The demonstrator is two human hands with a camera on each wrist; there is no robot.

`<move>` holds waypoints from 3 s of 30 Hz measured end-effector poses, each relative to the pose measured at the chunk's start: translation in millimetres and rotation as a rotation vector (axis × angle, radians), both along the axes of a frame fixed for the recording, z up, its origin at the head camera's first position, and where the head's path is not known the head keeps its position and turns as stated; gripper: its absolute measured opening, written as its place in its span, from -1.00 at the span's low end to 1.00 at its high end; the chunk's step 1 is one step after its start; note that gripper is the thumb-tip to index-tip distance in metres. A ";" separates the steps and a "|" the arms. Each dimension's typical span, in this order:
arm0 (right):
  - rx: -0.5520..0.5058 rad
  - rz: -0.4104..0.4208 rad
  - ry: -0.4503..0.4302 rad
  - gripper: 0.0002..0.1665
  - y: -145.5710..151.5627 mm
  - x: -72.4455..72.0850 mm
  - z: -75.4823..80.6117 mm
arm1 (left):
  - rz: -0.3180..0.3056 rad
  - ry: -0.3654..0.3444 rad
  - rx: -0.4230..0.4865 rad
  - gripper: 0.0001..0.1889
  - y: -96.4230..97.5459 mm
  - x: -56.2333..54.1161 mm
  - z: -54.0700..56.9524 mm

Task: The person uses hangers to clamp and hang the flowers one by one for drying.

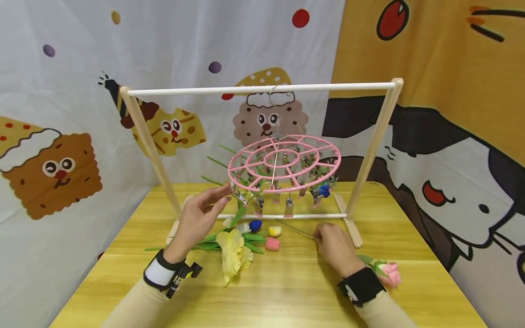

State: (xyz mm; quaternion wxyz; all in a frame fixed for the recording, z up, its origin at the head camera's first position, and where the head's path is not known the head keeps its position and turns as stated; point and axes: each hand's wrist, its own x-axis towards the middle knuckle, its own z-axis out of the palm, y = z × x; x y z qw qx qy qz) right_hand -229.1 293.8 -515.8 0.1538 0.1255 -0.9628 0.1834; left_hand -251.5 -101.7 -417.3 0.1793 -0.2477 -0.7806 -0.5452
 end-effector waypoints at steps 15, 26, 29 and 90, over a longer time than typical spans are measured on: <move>-0.028 -0.001 0.109 -0.73 -7.2 33.9 29.7 | 0.015 0.017 -0.128 -0.74 -4.7 16.6 -9.2; -0.089 0.087 0.160 -0.66 -31.5 53.5 48.2 | -0.039 -0.082 -0.226 -0.65 10.2 31.7 -28.9; -0.092 0.118 0.201 -0.65 -37.3 55.8 51.6 | -0.082 -0.106 -0.222 -0.62 13.9 34.9 -30.9; -0.299 0.371 0.642 -0.45 -82.1 72.4 122.4 | -0.030 0.213 -0.295 -0.65 82.2 59.1 -4.3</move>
